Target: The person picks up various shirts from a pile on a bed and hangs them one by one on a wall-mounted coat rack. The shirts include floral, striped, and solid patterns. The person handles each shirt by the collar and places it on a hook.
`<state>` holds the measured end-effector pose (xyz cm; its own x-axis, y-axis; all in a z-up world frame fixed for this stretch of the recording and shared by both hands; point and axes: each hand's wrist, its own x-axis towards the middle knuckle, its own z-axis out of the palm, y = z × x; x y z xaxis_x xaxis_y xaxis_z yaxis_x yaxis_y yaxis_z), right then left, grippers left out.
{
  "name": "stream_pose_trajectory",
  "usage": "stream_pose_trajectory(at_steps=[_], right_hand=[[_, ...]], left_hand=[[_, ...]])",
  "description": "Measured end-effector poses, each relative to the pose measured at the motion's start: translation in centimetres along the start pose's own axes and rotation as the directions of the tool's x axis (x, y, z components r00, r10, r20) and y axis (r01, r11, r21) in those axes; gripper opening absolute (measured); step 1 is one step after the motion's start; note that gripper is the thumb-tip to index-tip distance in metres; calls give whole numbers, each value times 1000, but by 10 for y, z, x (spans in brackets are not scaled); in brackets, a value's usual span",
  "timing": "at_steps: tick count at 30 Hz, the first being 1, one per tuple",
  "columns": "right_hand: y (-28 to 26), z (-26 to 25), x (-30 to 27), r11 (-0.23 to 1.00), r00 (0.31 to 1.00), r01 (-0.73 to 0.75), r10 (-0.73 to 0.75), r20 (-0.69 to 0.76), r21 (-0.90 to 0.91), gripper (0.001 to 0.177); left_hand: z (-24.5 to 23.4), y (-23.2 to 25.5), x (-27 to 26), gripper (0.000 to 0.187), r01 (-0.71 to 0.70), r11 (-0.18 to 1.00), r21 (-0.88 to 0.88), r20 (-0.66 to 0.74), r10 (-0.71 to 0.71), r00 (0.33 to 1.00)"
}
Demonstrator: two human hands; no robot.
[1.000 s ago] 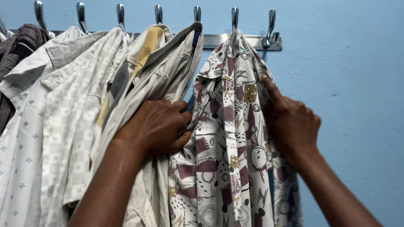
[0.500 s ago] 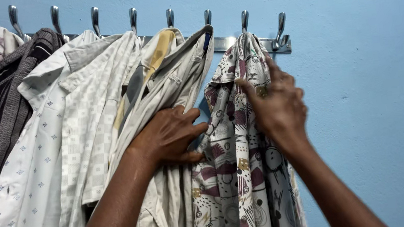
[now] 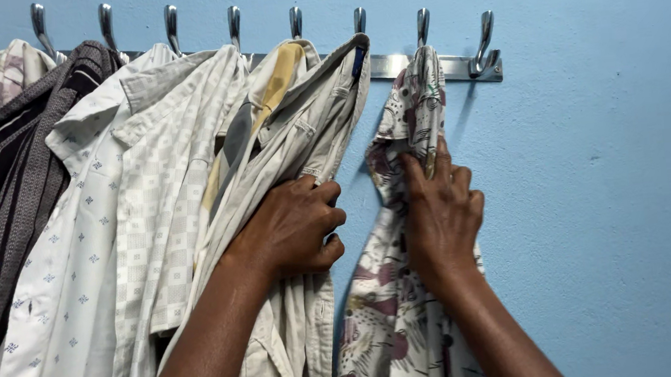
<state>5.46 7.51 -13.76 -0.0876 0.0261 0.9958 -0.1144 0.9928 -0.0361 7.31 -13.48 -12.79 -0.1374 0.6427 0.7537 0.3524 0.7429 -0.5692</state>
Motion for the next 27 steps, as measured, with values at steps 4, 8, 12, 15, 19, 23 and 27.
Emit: stream_pose_trajectory(at_steps=[4,8,12,15,19,23,27], right_hand=[[21,-9,1,977,997,68,-62,35,-200,62],[32,-15,-1,953,995,101,-89,53,-284,59],[24,-6,-17,959,995,86,-72,61,-270,68],[10,6,-32,959,997,71,-77,-12,-274,49],[-2,13,-50,993,986,48,-64,-154,-109,49],[-7,9,-62,999,981,-4,14,-194,51,55],[-4,-2,-73,978,985,-137,150,-80,155,56]], left_hand=[[5,1,0,7,16,997,-80,17,-14,1000],[7,-1,-1,19,273,904,-329,184,-222,957],[10,5,-3,28,367,750,-550,278,-250,928],[16,19,-1,28,265,706,-657,131,-239,962],[23,39,2,17,296,636,-712,106,-320,941],[20,54,-3,35,291,642,-709,105,-311,945],[13,66,-7,40,349,703,-620,169,-315,934]])
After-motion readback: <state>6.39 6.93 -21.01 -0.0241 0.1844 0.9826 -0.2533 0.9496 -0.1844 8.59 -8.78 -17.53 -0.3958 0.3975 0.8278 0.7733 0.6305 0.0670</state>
